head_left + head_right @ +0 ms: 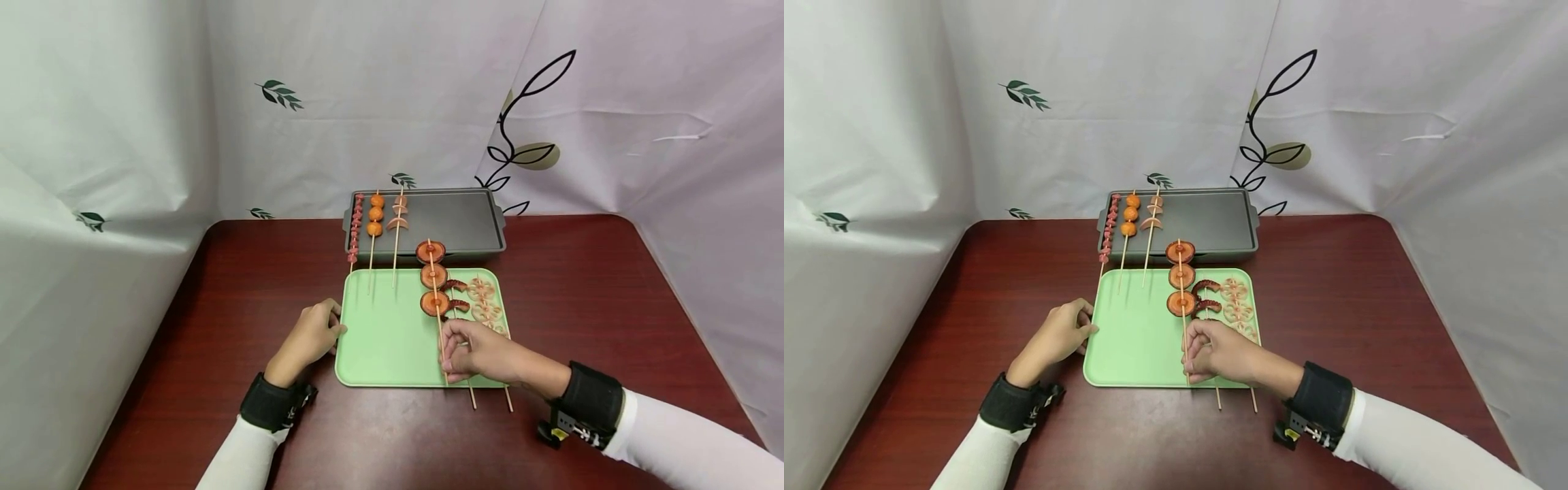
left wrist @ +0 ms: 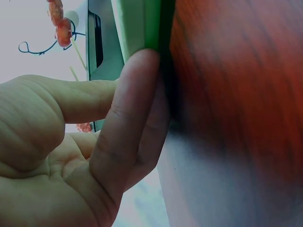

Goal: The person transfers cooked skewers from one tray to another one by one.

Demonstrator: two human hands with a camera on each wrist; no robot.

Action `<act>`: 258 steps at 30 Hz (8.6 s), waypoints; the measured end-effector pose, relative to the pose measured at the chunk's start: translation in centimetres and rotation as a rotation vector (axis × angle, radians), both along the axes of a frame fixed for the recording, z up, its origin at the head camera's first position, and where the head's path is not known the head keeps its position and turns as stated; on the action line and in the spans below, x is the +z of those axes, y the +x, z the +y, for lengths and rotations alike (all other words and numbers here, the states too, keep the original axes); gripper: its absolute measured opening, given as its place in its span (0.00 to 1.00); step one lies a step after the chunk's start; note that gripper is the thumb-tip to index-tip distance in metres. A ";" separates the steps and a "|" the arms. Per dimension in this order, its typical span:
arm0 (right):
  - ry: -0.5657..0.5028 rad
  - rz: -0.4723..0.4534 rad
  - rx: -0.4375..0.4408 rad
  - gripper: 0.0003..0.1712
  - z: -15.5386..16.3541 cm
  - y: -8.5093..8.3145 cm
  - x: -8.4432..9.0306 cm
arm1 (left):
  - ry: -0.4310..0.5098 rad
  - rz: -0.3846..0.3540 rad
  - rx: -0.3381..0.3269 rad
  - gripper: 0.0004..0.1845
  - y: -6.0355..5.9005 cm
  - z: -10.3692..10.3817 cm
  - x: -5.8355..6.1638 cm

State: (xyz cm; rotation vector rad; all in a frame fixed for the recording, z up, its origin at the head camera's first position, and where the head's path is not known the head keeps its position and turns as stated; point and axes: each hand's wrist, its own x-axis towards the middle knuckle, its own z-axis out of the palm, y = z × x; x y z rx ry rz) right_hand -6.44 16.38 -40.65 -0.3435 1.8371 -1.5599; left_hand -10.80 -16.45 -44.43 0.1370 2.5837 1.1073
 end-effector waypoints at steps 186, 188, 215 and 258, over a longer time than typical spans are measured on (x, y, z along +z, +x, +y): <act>0.492 0.234 -0.255 0.09 9.4 -3.6 -3.9 | -0.137 0.210 0.043 0.19 0.5 -2.1 1.7; 0.489 0.235 -0.252 0.09 9.5 -3.7 -4.0 | -0.131 0.247 0.055 0.21 0.5 -2.2 1.8; 0.471 0.240 -0.240 0.08 9.3 -3.9 -3.9 | 0.108 0.568 -0.014 0.22 -3.8 3.4 7.5; 0.458 0.228 -0.248 0.09 9.6 -3.8 -4.0 | 0.044 0.109 -0.027 0.06 -8.2 9.4 5.9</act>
